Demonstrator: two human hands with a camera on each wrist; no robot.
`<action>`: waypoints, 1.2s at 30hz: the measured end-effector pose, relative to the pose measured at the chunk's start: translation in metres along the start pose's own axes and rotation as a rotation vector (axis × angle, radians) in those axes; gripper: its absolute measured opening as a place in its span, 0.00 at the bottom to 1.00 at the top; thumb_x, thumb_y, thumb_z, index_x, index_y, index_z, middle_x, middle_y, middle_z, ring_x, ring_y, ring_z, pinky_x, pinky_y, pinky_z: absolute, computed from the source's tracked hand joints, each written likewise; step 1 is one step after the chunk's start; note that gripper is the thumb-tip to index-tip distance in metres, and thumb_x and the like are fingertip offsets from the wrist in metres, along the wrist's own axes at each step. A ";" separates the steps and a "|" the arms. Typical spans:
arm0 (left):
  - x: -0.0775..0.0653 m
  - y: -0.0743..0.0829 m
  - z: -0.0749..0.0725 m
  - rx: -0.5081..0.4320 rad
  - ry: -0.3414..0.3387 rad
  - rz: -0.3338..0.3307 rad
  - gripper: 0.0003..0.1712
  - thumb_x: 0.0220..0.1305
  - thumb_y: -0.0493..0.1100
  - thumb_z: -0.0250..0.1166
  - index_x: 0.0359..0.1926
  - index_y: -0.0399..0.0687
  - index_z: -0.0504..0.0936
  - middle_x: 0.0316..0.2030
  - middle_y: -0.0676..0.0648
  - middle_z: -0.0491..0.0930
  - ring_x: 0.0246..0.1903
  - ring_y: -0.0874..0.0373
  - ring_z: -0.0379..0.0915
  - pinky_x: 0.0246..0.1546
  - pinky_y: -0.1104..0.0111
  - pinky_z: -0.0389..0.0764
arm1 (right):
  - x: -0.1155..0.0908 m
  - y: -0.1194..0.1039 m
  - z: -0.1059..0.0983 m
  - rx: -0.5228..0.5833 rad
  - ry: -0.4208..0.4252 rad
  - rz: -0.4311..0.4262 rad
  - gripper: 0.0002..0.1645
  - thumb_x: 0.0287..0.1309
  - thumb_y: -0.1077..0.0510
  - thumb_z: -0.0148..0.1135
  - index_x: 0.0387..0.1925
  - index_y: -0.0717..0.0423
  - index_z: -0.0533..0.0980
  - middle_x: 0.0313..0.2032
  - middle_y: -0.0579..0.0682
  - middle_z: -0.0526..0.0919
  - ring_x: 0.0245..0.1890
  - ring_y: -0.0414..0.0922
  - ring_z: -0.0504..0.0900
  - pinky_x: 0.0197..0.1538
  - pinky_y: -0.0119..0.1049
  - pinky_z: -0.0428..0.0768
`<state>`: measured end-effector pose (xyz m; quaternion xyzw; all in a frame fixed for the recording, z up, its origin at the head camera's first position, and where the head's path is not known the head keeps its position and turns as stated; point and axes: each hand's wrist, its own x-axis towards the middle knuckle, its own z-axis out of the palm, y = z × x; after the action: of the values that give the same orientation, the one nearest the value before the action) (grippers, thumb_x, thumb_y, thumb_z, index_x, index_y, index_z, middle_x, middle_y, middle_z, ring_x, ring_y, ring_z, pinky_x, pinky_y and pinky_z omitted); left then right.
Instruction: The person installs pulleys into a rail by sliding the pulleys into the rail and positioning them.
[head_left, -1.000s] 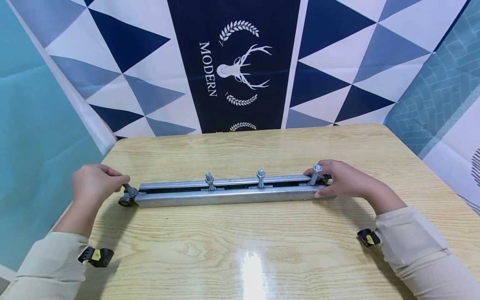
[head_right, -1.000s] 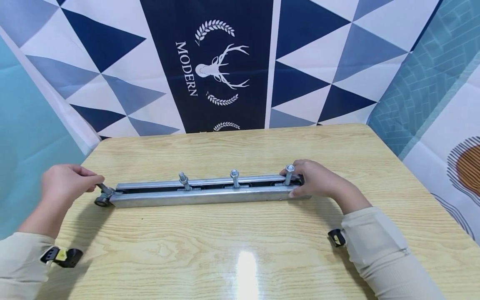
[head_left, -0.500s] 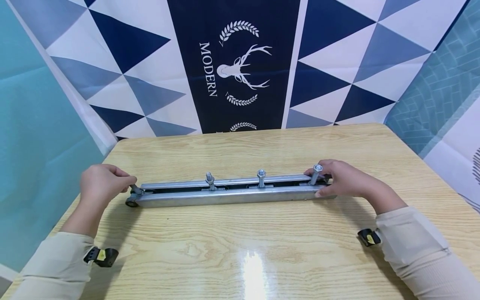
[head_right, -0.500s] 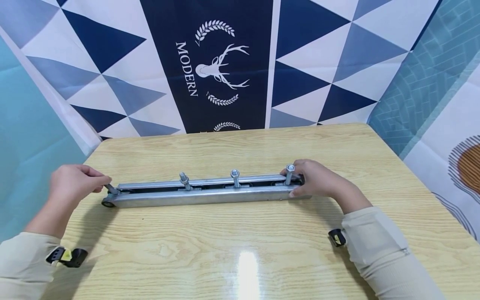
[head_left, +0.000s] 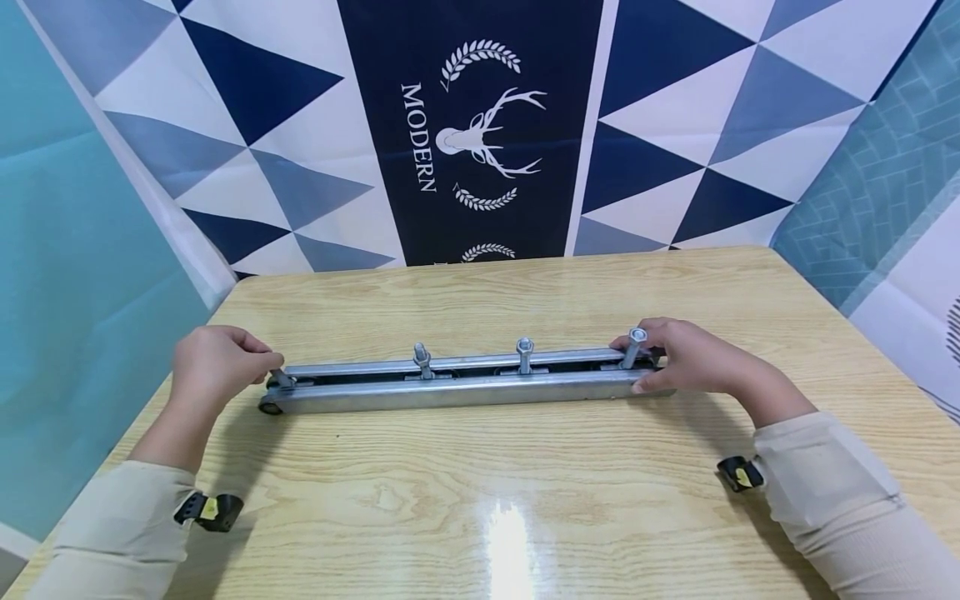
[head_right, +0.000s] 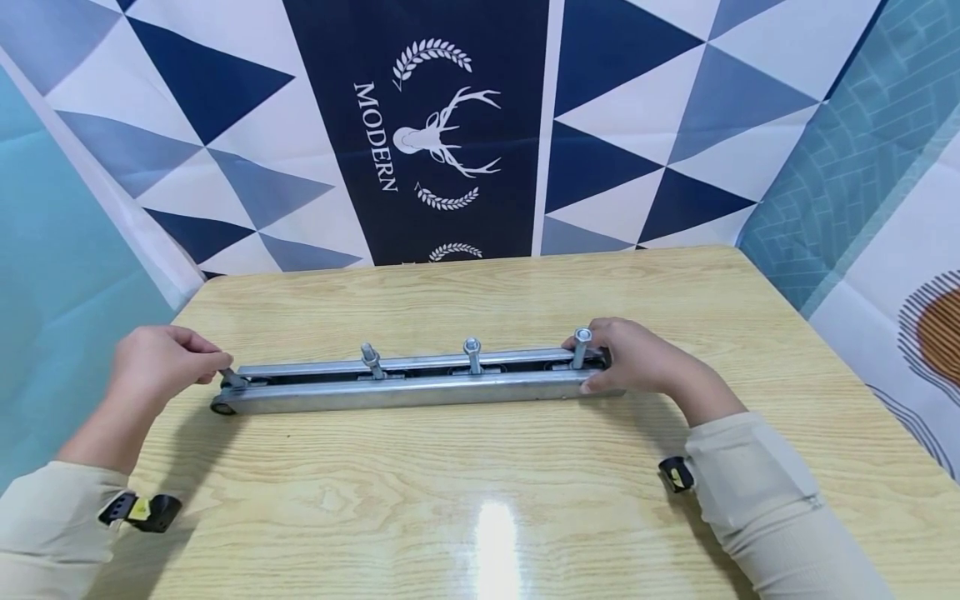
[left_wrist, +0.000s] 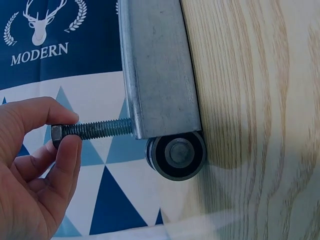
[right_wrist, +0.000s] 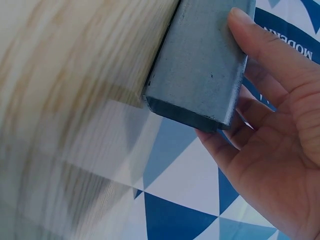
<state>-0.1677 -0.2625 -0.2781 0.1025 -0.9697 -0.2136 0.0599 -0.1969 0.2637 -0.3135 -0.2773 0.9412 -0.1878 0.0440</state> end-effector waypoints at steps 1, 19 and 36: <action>0.000 0.001 0.001 -0.002 0.001 0.005 0.13 0.46 0.50 0.63 0.23 0.45 0.82 0.13 0.54 0.77 0.21 0.55 0.71 0.17 0.67 0.67 | 0.000 0.000 0.000 0.000 0.001 0.001 0.33 0.34 0.53 0.73 0.49 0.50 0.75 0.36 0.46 0.74 0.37 0.44 0.71 0.39 0.42 0.72; -0.002 0.018 0.007 -0.021 -0.035 0.040 0.12 0.45 0.50 0.65 0.24 0.45 0.81 0.16 0.53 0.78 0.19 0.57 0.73 0.20 0.66 0.69 | 0.000 0.000 -0.001 -0.018 0.010 -0.026 0.33 0.34 0.53 0.73 0.48 0.52 0.76 0.34 0.44 0.74 0.35 0.43 0.71 0.38 0.41 0.72; -0.005 0.031 0.015 -0.051 -0.052 0.042 0.12 0.45 0.49 0.66 0.23 0.45 0.80 0.18 0.51 0.77 0.21 0.57 0.72 0.19 0.67 0.70 | -0.001 0.000 0.001 -0.001 0.018 -0.017 0.32 0.35 0.53 0.73 0.48 0.52 0.76 0.37 0.46 0.74 0.41 0.46 0.73 0.42 0.45 0.73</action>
<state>-0.1700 -0.2280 -0.2787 0.0749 -0.9671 -0.2396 0.0418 -0.1963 0.2640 -0.3144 -0.2834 0.9394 -0.1901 0.0336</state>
